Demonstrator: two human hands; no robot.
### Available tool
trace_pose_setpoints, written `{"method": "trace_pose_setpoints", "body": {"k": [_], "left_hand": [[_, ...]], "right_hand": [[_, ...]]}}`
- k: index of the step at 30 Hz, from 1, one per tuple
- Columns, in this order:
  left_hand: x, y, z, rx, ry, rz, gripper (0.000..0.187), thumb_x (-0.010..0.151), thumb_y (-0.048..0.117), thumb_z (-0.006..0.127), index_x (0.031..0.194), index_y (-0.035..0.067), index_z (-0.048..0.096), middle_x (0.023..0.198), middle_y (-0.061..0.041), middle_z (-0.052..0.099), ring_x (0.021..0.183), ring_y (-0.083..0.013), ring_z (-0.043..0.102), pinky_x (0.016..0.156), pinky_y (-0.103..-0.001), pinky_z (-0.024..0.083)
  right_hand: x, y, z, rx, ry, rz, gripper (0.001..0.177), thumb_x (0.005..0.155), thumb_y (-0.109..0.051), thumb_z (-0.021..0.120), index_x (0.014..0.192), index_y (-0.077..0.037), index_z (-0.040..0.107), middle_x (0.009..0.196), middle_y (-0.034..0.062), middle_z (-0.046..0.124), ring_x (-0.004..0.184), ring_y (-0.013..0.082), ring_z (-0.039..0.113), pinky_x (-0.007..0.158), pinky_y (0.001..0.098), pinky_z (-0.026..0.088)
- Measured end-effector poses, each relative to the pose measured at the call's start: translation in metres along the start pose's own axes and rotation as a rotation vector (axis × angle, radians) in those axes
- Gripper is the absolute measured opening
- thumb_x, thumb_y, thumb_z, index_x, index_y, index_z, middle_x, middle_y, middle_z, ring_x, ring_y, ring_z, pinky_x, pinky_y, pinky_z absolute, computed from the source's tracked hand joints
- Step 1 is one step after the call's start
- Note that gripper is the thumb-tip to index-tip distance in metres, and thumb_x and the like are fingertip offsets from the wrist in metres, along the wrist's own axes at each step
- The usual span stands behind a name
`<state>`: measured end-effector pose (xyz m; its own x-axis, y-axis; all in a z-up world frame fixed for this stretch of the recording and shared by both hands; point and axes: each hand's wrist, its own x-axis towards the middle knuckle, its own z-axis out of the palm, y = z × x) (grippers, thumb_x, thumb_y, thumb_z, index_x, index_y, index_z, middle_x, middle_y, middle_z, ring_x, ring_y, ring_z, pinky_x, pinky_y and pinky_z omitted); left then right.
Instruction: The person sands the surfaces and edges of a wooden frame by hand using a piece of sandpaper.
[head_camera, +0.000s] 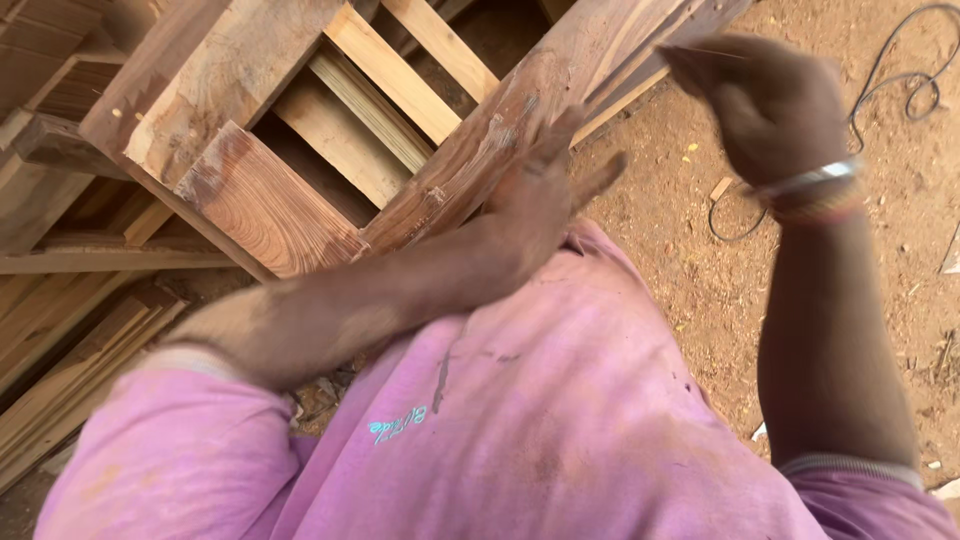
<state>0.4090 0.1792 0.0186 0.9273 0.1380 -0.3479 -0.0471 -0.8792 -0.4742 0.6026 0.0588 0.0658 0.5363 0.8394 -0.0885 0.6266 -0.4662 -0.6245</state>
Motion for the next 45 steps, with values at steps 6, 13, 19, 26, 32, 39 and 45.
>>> {"method": "trace_pose_setpoints", "body": {"k": [6,13,19,26,32,39,45], "left_hand": [[-0.081,-0.066,-0.01,-1.033,-0.088,0.006,0.065,0.102,0.043,0.051,0.16,0.017,0.033,0.145,-0.011,0.059,0.157,-0.0282,0.026,0.12,-0.07,-0.006],[-0.14,-0.112,0.045,-1.177,-0.024,-0.361,0.061,0.091,0.016,0.052,0.152,0.02,0.047,0.15,-0.01,0.056,0.146,-0.0261,0.037,0.116,-0.07,-0.006],[-0.135,-0.119,0.05,-1.245,0.033,-0.416,0.058,0.096,0.021,0.053,0.154,0.02,0.046,0.152,-0.011,0.054,0.149,-0.0255,0.039,0.123,-0.065,-0.004],[-0.087,-0.117,0.044,-1.328,0.099,-0.286,0.058,0.093,0.024,0.057,0.15,0.019,0.048,0.153,-0.008,0.052,0.147,-0.0248,0.039,0.12,-0.065,0.0],[0.019,-0.083,0.051,-1.335,0.164,-0.323,0.077,0.092,0.034,0.064,0.159,0.01,0.035,0.162,-0.015,0.042,0.147,-0.0324,0.042,0.121,-0.048,0.03],[0.095,-0.049,0.026,-1.123,-0.259,-0.394,0.133,0.07,0.069,0.08,0.159,0.003,0.007,0.156,-0.024,0.038,0.099,-0.0293,0.073,0.092,-0.042,0.059],[0.07,-0.025,0.037,-1.101,-0.295,-0.36,0.104,0.081,0.055,0.077,0.159,0.003,0.032,0.139,-0.021,0.065,0.109,-0.0299,0.073,0.093,-0.045,0.062]], "right_hand": [[0.032,-0.033,0.074,-0.374,-0.015,-0.486,0.024,0.111,-0.005,0.055,0.121,-0.009,0.077,0.119,0.0092,0.077,0.105,0.0239,0.074,0.092,0.0395,0.059],[0.018,-0.037,0.053,-0.394,-0.467,-0.381,0.028,0.101,-0.019,0.059,0.122,-0.018,0.077,0.113,0.0068,0.077,0.088,0.0275,0.073,0.068,0.0427,0.059],[0.072,0.007,0.059,-0.415,-0.189,-0.319,0.027,0.119,-0.014,0.052,0.13,-0.019,0.077,0.115,0.0084,0.077,0.084,0.0248,0.074,0.072,0.0393,0.059],[0.009,-0.052,0.081,-0.442,-0.412,-0.075,0.04,0.111,-0.005,0.044,0.116,-0.026,0.078,0.109,-0.0035,0.078,0.077,0.0149,0.075,0.056,0.0378,0.059],[-0.027,-0.013,0.051,0.28,-0.358,-0.15,0.028,0.103,-0.006,0.056,0.127,-0.003,0.071,0.118,0.0081,0.077,0.105,0.0159,0.074,0.094,0.0338,0.058],[-0.086,0.078,0.042,0.594,-0.002,0.356,0.03,0.101,-0.006,0.061,0.129,0.001,0.069,0.106,0.0141,0.076,0.091,0.0215,0.072,0.083,0.0352,0.062],[-0.109,0.101,0.046,1.203,0.247,0.39,0.035,0.096,0.001,0.06,0.131,0.002,0.064,0.122,0.0145,0.071,0.107,0.0247,0.074,0.091,0.0412,0.064]]}}
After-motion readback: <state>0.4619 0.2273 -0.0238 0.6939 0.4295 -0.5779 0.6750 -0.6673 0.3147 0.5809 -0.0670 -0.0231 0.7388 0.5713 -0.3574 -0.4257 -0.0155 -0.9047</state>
